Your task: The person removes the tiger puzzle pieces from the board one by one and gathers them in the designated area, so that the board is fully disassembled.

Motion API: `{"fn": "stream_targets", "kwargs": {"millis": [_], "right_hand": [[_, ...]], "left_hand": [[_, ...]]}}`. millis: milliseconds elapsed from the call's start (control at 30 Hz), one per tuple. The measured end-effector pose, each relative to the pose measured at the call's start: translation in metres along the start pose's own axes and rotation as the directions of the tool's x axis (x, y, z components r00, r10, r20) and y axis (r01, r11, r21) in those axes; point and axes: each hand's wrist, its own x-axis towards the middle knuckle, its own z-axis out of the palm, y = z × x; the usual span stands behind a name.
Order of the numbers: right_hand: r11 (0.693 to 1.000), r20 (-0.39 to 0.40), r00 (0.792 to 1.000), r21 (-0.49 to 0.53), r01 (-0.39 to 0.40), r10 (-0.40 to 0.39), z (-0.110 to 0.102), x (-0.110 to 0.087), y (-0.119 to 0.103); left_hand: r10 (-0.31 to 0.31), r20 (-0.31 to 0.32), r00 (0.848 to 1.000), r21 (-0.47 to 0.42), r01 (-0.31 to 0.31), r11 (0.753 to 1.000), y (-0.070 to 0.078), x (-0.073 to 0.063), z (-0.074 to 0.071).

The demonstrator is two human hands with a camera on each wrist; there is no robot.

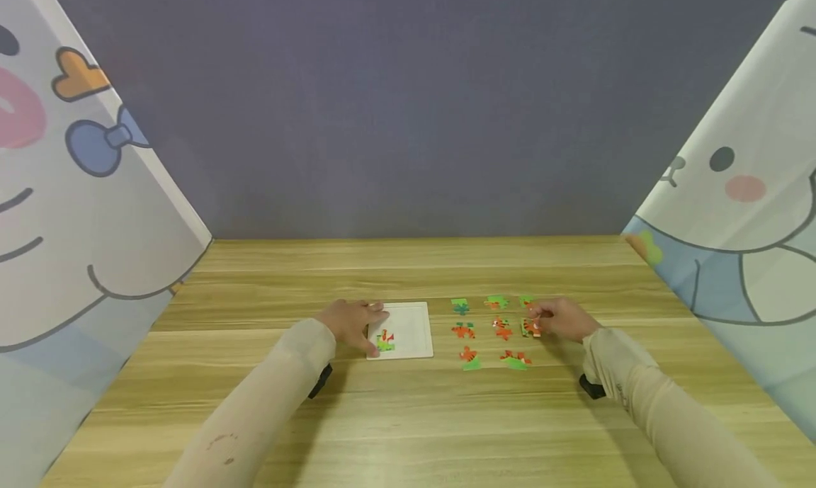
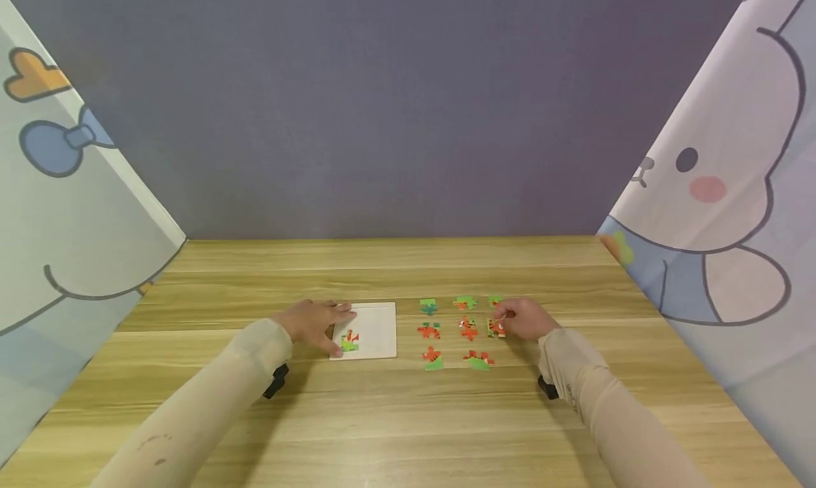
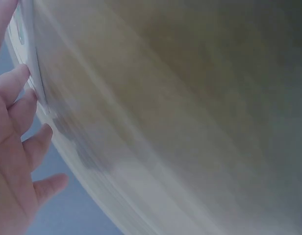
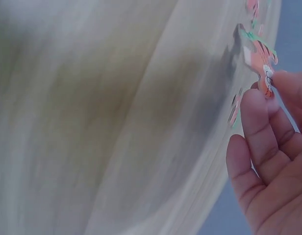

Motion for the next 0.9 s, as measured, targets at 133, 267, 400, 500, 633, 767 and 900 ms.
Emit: {"fn": "stream_targets", "kwargs": {"millis": [133, 267, 400, 500, 633, 767, 900], "right_hand": [[1.0, -0.005, 1.0, -0.017, 0.002, -0.002, -0.001, -0.002, 0.007], [1.0, -0.005, 1.0, -0.028, -0.006, 0.006, -0.001, -0.005, 0.013], [0.999, 0.0, 1.0, -0.044, -0.023, 0.023, -0.003, -0.006, 0.016], [0.997, 0.005, 0.999, -0.066, -0.034, 0.035, -0.005, -0.005, 0.017], [0.995, 0.007, 0.999, -0.083, -0.047, 0.048, -0.006, -0.004, 0.017], [0.995, 0.008, 0.999, -0.08, -0.053, 0.054, -0.006, -0.002, 0.017], [0.995, 0.011, 0.998, -0.081, -0.059, 0.06, -0.006, 0.0, 0.019]], "left_hand": [[-0.002, -0.003, 1.0, 0.016, 0.002, 1.0, 0.002, -0.001, -0.001], [-0.018, -0.003, 1.0, 0.035, 0.018, 0.999, 0.005, 0.0, 0.001], [-0.039, -0.003, 0.999, 0.097, 0.039, 0.995, 0.007, 0.0, 0.004], [-0.056, 0.007, 0.998, 0.128, 0.055, 0.99, 0.01, -0.002, 0.004], [-0.069, 0.01, 0.998, 0.145, 0.067, 0.987, 0.014, -0.004, 0.003], [-0.072, 0.007, 0.997, 0.154, 0.07, 0.985, 0.013, -0.003, 0.005], [-0.071, -0.002, 0.997, 0.138, 0.071, 0.988, 0.012, -0.004, 0.007]]}}
